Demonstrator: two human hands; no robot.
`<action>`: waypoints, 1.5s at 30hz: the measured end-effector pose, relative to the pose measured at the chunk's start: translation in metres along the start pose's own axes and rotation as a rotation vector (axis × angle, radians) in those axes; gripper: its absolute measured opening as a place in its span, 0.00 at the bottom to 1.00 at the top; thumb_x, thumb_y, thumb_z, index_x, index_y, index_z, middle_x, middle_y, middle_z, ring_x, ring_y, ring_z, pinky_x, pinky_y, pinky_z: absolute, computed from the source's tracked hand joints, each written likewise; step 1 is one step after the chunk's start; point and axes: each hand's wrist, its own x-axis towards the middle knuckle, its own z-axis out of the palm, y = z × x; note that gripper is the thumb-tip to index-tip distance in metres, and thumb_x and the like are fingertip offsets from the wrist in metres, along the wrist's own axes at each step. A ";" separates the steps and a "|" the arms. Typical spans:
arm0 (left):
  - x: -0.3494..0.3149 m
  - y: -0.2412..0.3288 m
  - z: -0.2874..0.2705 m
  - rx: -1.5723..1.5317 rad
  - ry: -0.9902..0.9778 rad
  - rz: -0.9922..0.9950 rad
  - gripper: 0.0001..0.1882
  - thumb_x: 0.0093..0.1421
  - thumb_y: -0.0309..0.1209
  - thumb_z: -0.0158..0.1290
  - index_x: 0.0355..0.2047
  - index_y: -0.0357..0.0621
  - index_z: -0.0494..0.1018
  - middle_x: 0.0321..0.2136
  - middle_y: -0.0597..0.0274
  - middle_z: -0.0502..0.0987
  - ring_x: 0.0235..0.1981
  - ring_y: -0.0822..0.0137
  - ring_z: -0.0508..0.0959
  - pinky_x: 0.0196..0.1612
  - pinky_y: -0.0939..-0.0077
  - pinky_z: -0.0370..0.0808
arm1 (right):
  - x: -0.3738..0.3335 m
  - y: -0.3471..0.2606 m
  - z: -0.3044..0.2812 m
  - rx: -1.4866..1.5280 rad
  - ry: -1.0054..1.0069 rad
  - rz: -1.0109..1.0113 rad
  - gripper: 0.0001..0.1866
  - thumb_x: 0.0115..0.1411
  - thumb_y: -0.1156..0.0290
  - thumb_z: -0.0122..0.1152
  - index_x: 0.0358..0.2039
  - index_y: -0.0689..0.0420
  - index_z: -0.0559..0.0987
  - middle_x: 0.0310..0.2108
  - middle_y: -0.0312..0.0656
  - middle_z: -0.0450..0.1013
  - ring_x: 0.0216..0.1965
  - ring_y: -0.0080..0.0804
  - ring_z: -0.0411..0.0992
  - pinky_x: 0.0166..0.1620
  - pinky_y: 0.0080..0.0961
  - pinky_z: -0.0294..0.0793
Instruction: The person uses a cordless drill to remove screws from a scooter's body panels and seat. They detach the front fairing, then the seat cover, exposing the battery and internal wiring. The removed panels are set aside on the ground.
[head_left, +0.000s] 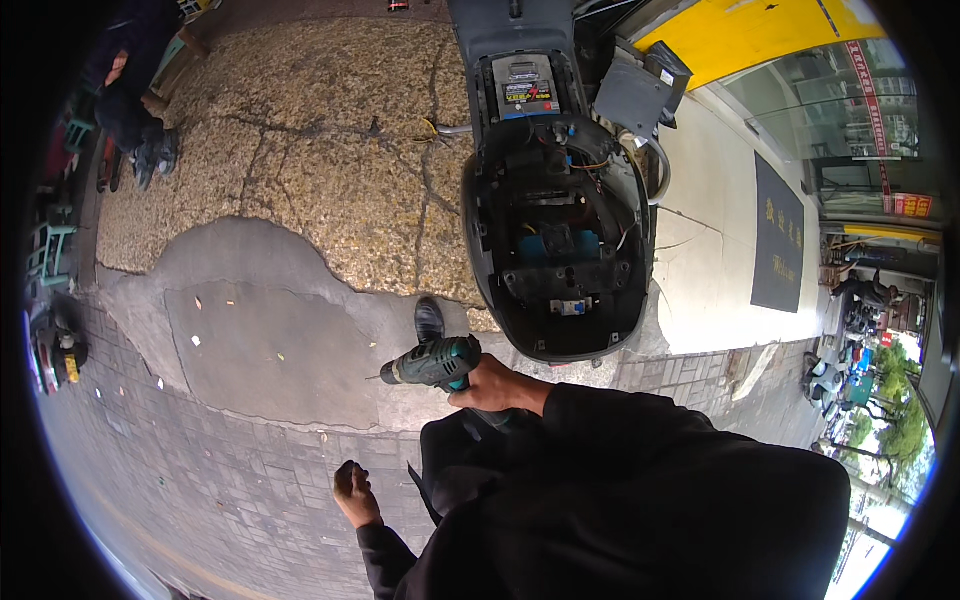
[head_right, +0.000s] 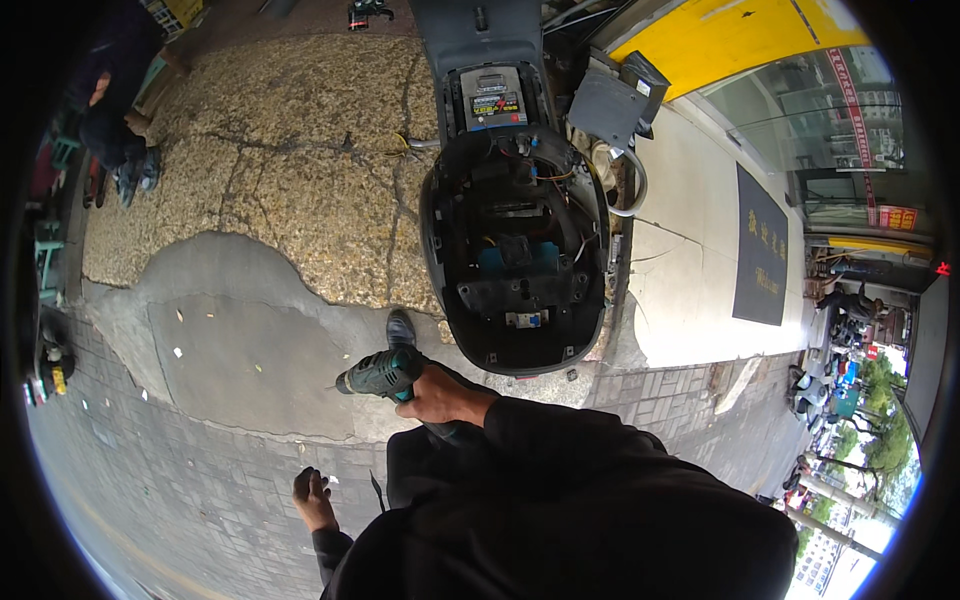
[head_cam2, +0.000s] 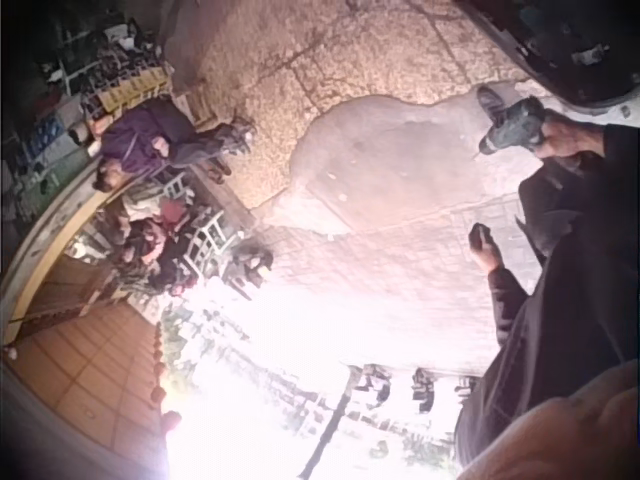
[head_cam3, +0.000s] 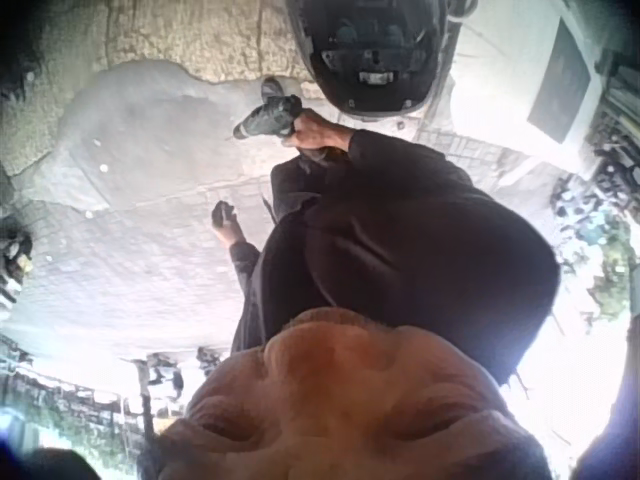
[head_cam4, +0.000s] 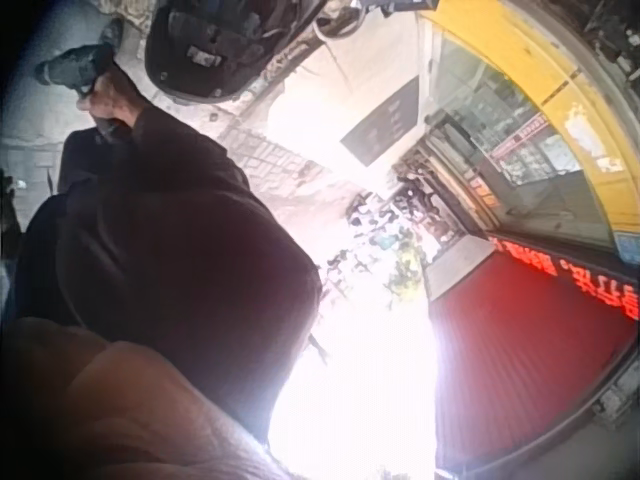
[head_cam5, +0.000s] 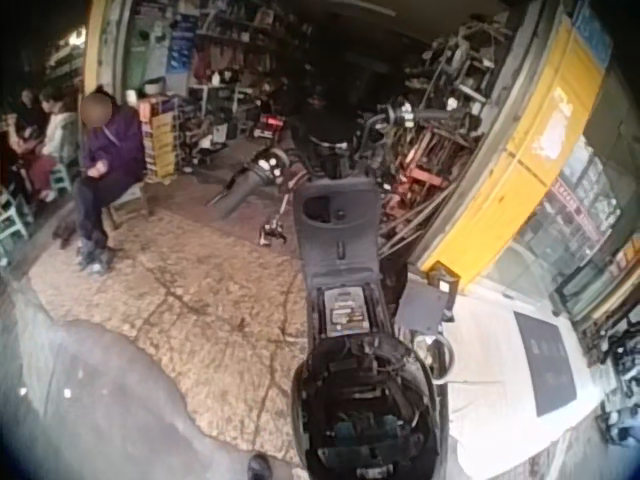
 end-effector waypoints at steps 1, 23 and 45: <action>0.014 0.016 0.005 0.003 -0.003 0.019 0.12 0.65 0.33 0.51 0.41 0.36 0.74 0.27 0.65 0.75 0.27 0.74 0.73 0.27 0.80 0.67 | 0.009 -0.002 -0.006 0.021 -0.021 0.066 0.24 0.48 0.69 0.65 0.48 0.57 0.76 0.36 0.48 0.76 0.39 0.44 0.74 0.46 0.36 0.72; 0.299 0.391 0.142 0.592 -0.707 0.543 0.11 0.62 0.28 0.53 0.41 0.32 0.75 0.32 0.56 0.80 0.35 0.65 0.80 0.41 0.73 0.76 | 0.136 -0.041 -0.024 0.775 0.830 0.403 0.25 0.47 0.75 0.69 0.49 0.59 0.76 0.42 0.42 0.77 0.45 0.33 0.75 0.50 0.31 0.74; 0.389 0.392 0.454 1.141 -1.368 0.195 0.16 0.68 0.37 0.50 0.49 0.39 0.71 0.40 0.57 0.78 0.37 0.64 0.79 0.41 0.68 0.77 | 0.324 -0.023 0.040 1.720 1.862 0.318 0.19 0.51 0.80 0.64 0.45 0.64 0.74 0.35 0.42 0.74 0.33 0.32 0.75 0.37 0.31 0.78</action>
